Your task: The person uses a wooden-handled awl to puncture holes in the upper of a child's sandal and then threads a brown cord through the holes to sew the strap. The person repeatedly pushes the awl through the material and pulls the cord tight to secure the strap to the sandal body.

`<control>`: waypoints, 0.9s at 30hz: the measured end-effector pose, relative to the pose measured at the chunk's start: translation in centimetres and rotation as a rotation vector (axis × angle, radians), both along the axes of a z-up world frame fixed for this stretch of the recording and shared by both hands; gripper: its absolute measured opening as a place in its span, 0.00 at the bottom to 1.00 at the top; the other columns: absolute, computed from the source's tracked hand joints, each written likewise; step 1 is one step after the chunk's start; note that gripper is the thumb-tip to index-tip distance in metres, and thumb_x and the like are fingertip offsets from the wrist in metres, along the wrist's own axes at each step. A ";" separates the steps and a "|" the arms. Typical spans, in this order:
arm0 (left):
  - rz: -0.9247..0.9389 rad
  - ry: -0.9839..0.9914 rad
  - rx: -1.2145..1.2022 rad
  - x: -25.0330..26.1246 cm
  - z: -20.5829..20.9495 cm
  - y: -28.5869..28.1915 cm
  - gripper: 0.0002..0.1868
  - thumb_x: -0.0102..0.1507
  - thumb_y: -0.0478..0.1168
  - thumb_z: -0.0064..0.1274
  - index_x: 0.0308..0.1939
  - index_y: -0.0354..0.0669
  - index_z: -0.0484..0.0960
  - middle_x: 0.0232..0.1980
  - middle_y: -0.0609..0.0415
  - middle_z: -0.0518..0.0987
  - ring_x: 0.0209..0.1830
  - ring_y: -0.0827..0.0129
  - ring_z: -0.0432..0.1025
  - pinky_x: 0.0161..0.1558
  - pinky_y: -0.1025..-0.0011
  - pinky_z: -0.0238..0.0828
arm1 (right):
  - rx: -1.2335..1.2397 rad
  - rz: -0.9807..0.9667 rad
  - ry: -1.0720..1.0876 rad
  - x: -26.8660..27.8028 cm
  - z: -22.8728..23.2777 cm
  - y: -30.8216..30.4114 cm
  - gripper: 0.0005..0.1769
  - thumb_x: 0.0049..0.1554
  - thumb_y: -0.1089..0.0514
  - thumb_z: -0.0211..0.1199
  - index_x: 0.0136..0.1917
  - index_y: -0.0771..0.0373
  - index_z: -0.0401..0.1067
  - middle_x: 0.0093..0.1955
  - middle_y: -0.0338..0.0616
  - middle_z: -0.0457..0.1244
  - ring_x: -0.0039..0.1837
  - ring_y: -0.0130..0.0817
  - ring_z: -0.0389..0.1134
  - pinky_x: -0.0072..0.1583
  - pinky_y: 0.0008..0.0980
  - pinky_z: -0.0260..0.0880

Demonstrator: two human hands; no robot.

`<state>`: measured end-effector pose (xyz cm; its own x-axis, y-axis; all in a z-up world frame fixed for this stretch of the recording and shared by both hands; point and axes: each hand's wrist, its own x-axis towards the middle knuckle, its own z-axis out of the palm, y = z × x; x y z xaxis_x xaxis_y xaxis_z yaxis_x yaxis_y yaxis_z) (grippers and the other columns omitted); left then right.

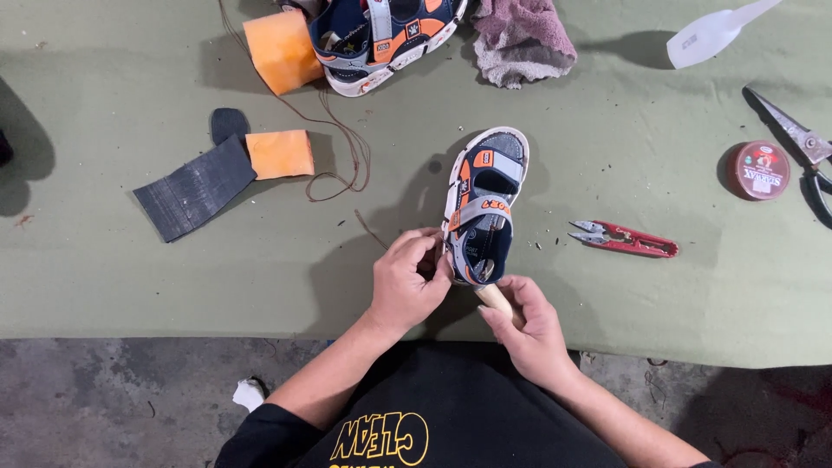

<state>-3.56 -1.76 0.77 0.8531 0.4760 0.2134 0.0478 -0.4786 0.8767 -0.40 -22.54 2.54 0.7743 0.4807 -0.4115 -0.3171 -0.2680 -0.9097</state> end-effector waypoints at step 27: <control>0.008 -0.091 0.081 0.3 0.7 -0.3 0.07 0.64 0.38 0.56 0.41 0.39 0.85 0.48 0.51 0.84 0.44 0.69 0.81 0.39 0.74 0.81 | 0.000 0.117 -0.011 0.6 1.6 -0.2 0.17 0.65 0.53 0.53 0.63 0.64 0.65 0.32 0.35 0.57 0.30 0.22 0.56 0.33 0.24 0.63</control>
<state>-3.25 -2.03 1.45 0.8246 0.4613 0.3274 -0.0257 -0.5476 0.8363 0.19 -22.75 4.19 0.7176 0.5680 -0.4030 -0.2735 -0.3023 -0.9131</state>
